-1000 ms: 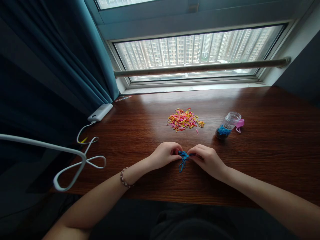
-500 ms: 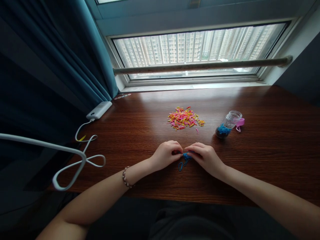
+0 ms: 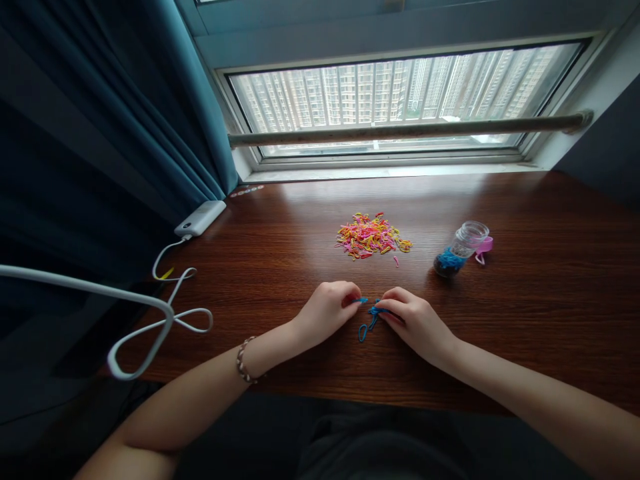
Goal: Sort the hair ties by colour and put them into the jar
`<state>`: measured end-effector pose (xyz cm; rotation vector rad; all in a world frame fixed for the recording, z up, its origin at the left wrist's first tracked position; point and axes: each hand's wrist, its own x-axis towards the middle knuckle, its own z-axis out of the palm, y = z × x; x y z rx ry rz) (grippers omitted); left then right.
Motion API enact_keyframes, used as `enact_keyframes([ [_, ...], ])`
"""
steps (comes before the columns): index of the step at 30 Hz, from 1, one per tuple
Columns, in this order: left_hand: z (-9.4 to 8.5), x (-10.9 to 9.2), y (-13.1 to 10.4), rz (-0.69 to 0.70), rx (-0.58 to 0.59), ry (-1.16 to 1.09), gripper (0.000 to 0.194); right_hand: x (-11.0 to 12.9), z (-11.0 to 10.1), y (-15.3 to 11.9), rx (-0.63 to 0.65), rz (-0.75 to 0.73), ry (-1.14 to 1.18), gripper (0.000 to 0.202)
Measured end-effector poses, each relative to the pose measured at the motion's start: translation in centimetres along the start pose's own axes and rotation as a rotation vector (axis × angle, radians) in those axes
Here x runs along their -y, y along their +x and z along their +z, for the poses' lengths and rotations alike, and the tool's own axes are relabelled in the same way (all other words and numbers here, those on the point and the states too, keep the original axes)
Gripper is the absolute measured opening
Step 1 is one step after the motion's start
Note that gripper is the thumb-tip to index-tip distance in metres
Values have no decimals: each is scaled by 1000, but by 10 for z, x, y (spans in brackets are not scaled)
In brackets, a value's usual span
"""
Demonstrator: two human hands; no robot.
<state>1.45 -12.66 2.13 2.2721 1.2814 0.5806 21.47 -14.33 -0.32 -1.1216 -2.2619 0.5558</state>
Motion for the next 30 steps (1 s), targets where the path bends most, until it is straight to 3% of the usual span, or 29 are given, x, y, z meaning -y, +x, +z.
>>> enact_keyframes([
  [8,9,-11,-13,46,91,199,12,-6,-4,3,-28,56,-58,16],
  [19,5,-9,-8,46,37,139,8,-5,-9,12,2,116,-151,13],
  [22,4,-9,-8,44,40,121,10,0,-40,16,-93,110,-105,10],
  [25,2,-9,-9,42,66,137,13,6,-100,20,-276,138,-129,7],
  [27,1,-8,-9,28,93,166,14,7,-142,25,-311,183,-186,10],
  [30,-1,-9,-9,-10,145,215,14,5,-187,36,-198,266,-288,9],
])
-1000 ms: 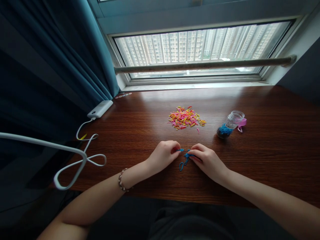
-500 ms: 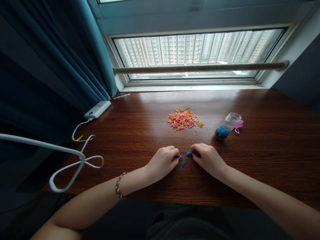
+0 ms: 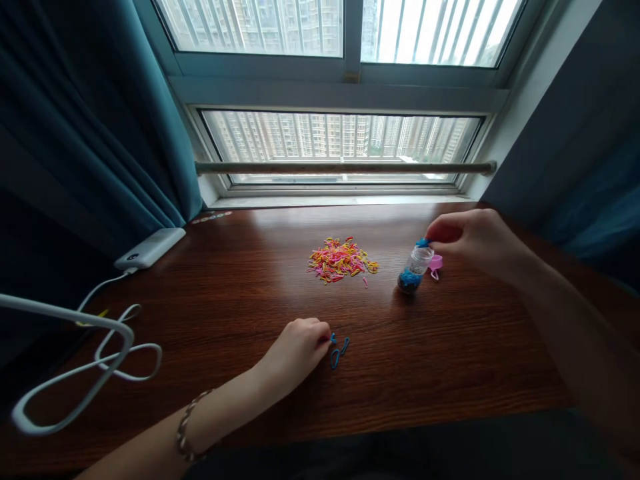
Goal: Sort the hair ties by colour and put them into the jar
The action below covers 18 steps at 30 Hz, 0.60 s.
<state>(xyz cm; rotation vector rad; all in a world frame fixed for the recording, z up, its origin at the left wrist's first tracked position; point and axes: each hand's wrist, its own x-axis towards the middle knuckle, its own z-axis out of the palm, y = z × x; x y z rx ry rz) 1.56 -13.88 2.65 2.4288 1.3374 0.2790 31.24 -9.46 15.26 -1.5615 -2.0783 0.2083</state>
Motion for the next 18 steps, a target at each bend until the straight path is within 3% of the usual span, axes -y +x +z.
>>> enact_keyframes([
  [2,-1,-2,-1,-23,29,31,14,-4,-9,12,91,-6,-82,8],
  [6,2,-7,-11,-77,10,70,16,-6,-4,26,231,-49,-207,9],
  [12,21,-22,-30,-143,-118,49,21,-5,3,28,242,-76,-272,11],
  [18,46,-40,-33,-155,-302,65,24,-9,4,25,257,-52,-258,15],
])
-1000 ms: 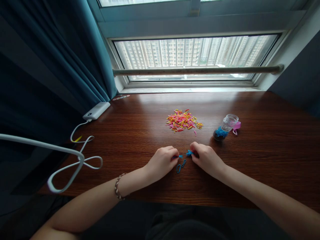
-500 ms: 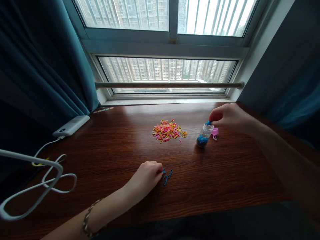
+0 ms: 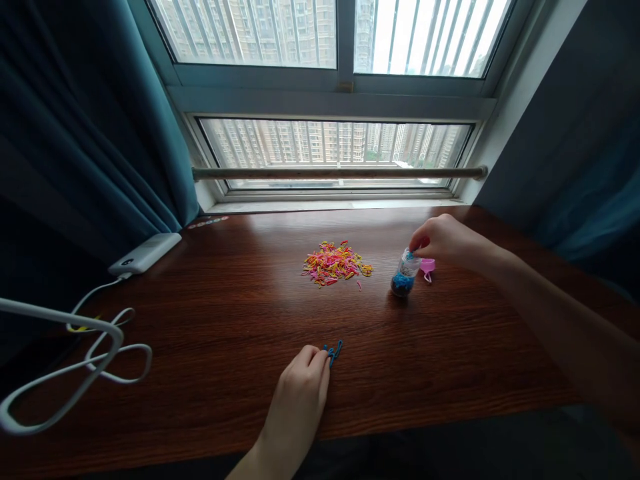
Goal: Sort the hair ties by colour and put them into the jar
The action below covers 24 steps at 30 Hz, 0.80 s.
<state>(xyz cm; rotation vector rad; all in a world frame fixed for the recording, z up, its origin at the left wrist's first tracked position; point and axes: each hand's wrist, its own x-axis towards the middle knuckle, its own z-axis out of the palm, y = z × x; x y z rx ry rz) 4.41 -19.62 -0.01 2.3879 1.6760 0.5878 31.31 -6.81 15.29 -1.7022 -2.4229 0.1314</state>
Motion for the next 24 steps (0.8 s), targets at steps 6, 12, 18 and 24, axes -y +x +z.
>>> enact_keyframes([
  [6,10,-18,2,-47,-65,88,15,-5,0,-3,-26,9,42,16],
  [12,5,-25,13,-78,-9,89,13,-1,2,-17,-171,-40,96,15],
  [18,-2,-21,24,-85,78,-11,17,24,23,-44,-239,-163,176,15],
  [24,-12,-3,38,-40,171,-282,16,38,53,-61,-199,-296,229,15],
])
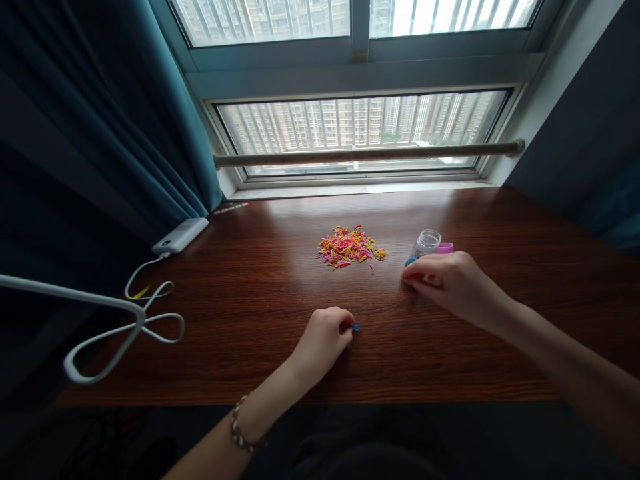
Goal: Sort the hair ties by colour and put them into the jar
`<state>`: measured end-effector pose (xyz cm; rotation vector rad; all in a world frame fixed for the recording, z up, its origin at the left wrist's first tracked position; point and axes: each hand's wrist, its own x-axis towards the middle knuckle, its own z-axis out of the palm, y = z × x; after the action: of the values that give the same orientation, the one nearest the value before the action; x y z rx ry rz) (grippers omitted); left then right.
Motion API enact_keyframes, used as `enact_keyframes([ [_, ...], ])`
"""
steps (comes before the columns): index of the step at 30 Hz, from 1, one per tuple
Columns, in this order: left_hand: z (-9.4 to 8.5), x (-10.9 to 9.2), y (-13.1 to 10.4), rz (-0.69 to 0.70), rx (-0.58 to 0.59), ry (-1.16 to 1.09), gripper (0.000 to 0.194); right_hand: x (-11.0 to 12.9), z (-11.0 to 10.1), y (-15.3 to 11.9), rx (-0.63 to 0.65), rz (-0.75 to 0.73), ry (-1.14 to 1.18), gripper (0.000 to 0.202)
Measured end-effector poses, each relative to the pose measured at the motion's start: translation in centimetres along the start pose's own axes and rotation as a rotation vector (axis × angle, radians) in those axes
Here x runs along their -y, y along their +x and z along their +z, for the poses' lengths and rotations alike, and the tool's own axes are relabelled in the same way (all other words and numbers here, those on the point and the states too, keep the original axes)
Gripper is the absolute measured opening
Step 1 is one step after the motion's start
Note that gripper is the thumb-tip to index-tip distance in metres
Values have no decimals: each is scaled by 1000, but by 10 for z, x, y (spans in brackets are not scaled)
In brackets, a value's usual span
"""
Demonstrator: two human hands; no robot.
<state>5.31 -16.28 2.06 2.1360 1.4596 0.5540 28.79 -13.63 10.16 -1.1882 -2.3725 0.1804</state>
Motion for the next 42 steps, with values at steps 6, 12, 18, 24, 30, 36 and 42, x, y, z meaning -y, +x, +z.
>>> enact_keyframes([
  [6,-52,1,51,90,-30,-364,13,0,46,-10,88,-57,132,15],
  [12,-61,-58,130,391,-138,-676,21,2,98,-14,62,-185,109,17],
  [18,-11,-99,181,622,-179,-809,16,-3,112,-24,53,-157,227,15],
  [24,12,-97,192,708,-181,-748,14,-6,114,-23,19,-117,273,14],
  [30,12,-92,183,774,-244,-546,17,-3,114,-24,18,-161,253,14],
  [36,17,-93,178,876,-331,-332,17,-3,116,-24,-4,-167,274,13],
  [42,17,-92,179,868,-320,-366,16,-3,115,-23,4,-157,273,13],
])
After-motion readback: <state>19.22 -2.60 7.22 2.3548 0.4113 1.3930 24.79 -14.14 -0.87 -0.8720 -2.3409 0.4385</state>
